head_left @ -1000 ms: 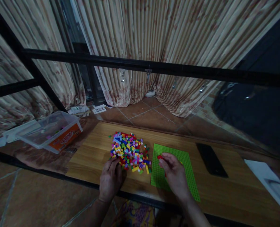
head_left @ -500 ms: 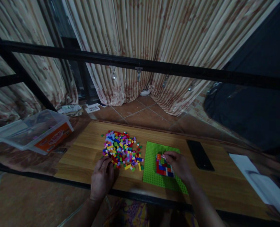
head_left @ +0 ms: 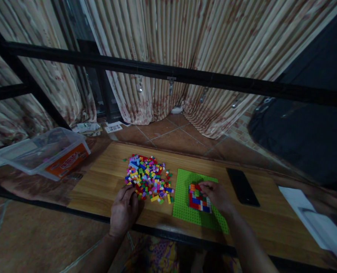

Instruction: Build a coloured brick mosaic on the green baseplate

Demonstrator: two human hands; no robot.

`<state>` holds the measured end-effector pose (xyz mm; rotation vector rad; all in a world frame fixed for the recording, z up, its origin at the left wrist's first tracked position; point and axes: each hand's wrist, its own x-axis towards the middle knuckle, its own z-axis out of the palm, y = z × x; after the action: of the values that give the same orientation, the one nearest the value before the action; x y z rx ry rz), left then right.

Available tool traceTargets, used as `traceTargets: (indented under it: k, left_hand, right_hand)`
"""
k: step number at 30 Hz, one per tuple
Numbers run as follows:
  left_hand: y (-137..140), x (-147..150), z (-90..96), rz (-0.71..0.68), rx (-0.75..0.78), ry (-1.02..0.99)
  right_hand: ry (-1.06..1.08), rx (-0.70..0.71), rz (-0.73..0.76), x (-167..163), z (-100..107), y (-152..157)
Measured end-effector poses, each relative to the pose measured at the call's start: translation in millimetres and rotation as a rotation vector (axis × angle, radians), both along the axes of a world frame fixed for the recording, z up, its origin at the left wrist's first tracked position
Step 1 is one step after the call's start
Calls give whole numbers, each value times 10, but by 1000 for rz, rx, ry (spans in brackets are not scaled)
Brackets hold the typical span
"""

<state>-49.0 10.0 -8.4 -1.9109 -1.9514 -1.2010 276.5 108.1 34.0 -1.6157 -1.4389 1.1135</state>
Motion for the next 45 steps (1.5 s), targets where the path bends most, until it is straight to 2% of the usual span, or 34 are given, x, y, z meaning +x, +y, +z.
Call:
traceTargets:
  k: [27, 33, 38, 41, 45]
  left_hand:
    - [4, 6, -2, -13, -18, 2]
    - [17, -1, -10, 1, -16, -14]
    - [14, -18, -37, 12, -33, -33]
    - [13, -15, -31, 10, -33, -46]
    - [6, -7, -16, 4, -27, -43]
  right_hand:
    - [-166, -55, 74, -23, 48, 131]
    - [-97, 16, 33, 28, -8, 96]
    - [-47, 147, -132, 115, -86, -45]
    - [-62, 202, -195, 137, -106, -187]
    - [-195, 328, -174, 57, -68, -364]
